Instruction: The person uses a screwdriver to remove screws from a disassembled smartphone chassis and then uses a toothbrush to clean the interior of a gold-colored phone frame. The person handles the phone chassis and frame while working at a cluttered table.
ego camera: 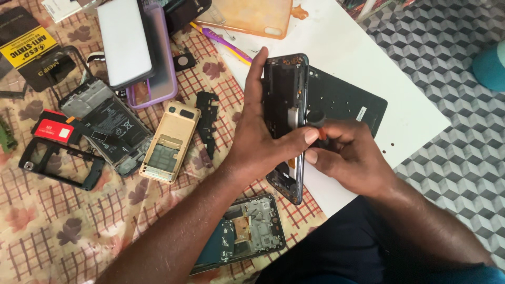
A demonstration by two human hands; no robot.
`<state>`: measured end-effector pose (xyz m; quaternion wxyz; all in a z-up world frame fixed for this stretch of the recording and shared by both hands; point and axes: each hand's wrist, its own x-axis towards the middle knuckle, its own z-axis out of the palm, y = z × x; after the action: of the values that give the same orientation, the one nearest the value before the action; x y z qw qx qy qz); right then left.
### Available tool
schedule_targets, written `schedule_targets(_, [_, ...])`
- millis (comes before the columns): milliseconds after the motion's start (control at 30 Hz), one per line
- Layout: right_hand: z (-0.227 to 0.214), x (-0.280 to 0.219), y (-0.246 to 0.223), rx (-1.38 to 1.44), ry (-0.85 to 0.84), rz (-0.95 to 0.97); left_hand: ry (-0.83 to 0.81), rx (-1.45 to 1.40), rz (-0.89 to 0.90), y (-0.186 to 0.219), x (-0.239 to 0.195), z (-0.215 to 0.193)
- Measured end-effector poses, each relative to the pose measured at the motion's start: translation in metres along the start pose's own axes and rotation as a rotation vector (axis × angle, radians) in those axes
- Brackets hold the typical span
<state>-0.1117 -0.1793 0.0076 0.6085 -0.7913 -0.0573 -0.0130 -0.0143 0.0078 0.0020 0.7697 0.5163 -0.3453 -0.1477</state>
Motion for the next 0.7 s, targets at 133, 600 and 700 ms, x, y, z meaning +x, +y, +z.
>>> schedule_targets(133, [0.001, 0.004, -0.007, 0.039, 0.063, -0.013, -0.017, 0.025, -0.006, -0.001, 0.000, -0.002])
schedule_targets(600, [-0.023, 0.061, -0.061, -0.135, 0.082, -0.086, -0.070, 0.028, -0.050, 0.003, 0.000, -0.002])
schedule_targets(700, [-0.026, 0.065, -0.058, -0.092, 0.052, -0.084, -0.045, 0.098, -0.060, 0.003, 0.002, 0.000])
